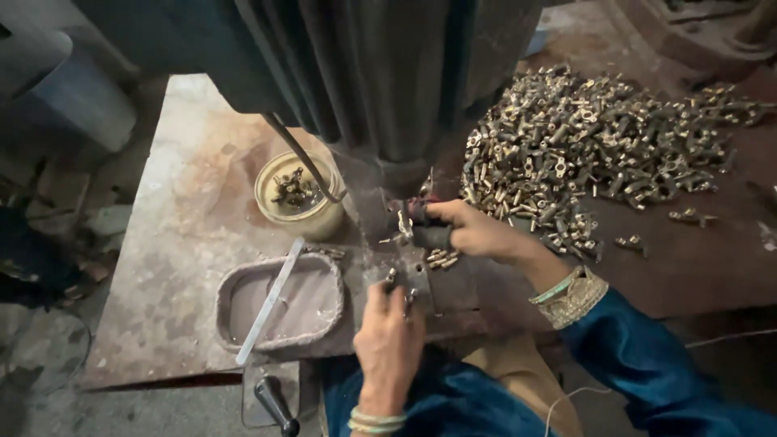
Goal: The person picks small brass fittings one at a time from a pile on the workbench, holds each under a bench drill press to drill it, dips the drilled fitting into a cup of liquid, and places it in a tray, repeating the cycle continuously.
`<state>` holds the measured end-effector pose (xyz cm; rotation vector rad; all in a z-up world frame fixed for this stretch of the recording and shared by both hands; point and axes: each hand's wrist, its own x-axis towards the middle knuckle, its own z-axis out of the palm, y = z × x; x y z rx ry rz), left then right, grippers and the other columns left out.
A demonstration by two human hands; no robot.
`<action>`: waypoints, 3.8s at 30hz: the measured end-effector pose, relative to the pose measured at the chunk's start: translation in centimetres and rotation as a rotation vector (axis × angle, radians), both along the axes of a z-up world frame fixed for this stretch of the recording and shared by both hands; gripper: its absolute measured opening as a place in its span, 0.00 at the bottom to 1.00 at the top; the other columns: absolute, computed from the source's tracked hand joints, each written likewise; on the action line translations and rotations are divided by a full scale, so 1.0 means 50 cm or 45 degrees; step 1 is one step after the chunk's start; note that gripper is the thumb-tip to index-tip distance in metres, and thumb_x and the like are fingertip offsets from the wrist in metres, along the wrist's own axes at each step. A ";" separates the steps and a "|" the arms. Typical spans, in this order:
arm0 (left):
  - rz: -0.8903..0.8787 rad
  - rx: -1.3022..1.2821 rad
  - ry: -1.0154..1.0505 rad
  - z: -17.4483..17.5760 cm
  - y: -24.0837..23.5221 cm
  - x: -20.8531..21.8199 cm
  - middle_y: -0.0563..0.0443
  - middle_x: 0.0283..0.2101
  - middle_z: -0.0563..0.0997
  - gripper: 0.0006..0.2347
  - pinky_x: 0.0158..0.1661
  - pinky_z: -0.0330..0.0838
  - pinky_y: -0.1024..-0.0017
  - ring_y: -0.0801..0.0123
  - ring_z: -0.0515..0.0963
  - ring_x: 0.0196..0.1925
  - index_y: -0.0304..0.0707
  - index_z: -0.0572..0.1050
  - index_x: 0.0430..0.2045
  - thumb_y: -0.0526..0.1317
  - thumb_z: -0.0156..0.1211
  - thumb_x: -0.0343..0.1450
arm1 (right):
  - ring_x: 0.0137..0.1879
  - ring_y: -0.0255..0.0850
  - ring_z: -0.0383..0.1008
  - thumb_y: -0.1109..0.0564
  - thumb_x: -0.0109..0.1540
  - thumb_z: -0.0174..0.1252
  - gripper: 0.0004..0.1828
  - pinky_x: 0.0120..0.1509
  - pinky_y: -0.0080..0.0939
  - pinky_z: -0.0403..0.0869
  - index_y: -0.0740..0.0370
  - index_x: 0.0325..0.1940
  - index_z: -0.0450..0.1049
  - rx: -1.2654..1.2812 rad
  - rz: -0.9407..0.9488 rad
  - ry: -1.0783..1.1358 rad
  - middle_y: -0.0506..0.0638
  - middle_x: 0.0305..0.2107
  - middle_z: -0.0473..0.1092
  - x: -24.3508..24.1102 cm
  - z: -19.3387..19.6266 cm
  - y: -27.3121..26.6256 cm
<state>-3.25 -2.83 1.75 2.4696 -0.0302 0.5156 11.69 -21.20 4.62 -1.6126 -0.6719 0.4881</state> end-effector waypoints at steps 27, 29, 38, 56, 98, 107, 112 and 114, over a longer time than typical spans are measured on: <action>-0.021 -0.140 0.088 0.010 0.269 0.001 0.43 0.42 0.80 0.08 0.41 0.74 0.57 0.46 0.80 0.41 0.35 0.80 0.36 0.29 0.59 0.66 | 0.35 0.35 0.64 0.71 0.61 0.45 0.15 0.33 0.34 0.60 0.73 0.50 0.72 0.283 -0.831 0.163 0.53 0.43 0.71 -0.155 -0.142 0.038; -0.023 -0.073 0.164 -0.014 0.262 0.005 0.41 0.40 0.79 0.07 0.40 0.74 0.56 0.45 0.80 0.41 0.34 0.79 0.34 0.31 0.61 0.65 | 0.37 0.36 0.67 0.71 0.60 0.44 0.19 0.38 0.34 0.63 0.72 0.53 0.72 0.332 -0.771 0.188 0.53 0.41 0.72 -0.158 -0.084 0.068; 0.137 -1.106 0.441 -0.063 0.294 0.020 0.47 0.34 0.88 0.07 0.38 0.79 0.74 0.70 0.87 0.35 0.32 0.84 0.34 0.33 0.68 0.66 | 0.44 0.42 0.75 0.70 0.57 0.41 0.22 0.53 0.40 0.74 0.71 0.54 0.70 0.399 -0.599 0.031 0.54 0.39 0.73 -0.148 -0.067 0.065; -0.150 -0.729 -0.018 -0.052 0.072 -0.067 0.46 0.39 0.81 0.07 0.35 0.78 0.69 0.57 0.84 0.35 0.35 0.79 0.35 0.30 0.67 0.65 | 0.42 0.37 0.75 0.68 0.65 0.45 0.16 0.52 0.37 0.74 0.69 0.54 0.73 0.326 -0.628 -0.026 0.51 0.38 0.75 -0.135 -0.052 0.087; -0.267 -0.401 0.171 0.064 0.098 0.056 0.41 0.35 0.83 0.08 0.33 0.76 0.60 0.51 0.83 0.34 0.37 0.81 0.36 0.34 0.68 0.66 | 0.51 0.49 0.77 0.71 0.51 0.52 0.29 0.58 0.45 0.74 0.63 0.56 0.74 -0.515 -0.567 -0.065 0.57 0.43 0.78 -0.163 -0.207 -0.026; -0.159 -0.745 0.036 0.100 0.232 0.099 0.47 0.35 0.86 0.13 0.35 0.77 0.73 0.71 0.82 0.32 0.36 0.80 0.45 0.36 0.68 0.67 | 0.51 0.54 0.73 0.69 0.44 0.59 0.32 0.53 0.49 0.73 0.57 0.54 0.76 -0.958 -0.204 -0.713 0.61 0.43 0.73 -0.225 -0.146 0.015; 0.062 -0.718 -0.125 0.124 0.175 0.067 0.49 0.30 0.84 0.12 0.30 0.74 0.74 0.74 0.81 0.27 0.39 0.81 0.47 0.33 0.65 0.69 | 0.51 0.57 0.72 0.70 0.46 0.57 0.37 0.57 0.49 0.72 0.64 0.62 0.68 -0.946 -0.214 -0.822 0.65 0.44 0.70 -0.206 -0.160 0.021; -0.234 -0.688 0.014 0.064 0.122 0.034 0.47 0.33 0.84 0.13 0.36 0.78 0.70 0.67 0.83 0.33 0.38 0.82 0.43 0.32 0.68 0.64 | 0.56 0.54 0.74 0.71 0.50 0.52 0.40 0.61 0.45 0.73 0.65 0.69 0.64 -0.863 -0.404 -0.430 0.65 0.42 0.73 -0.204 -0.140 0.035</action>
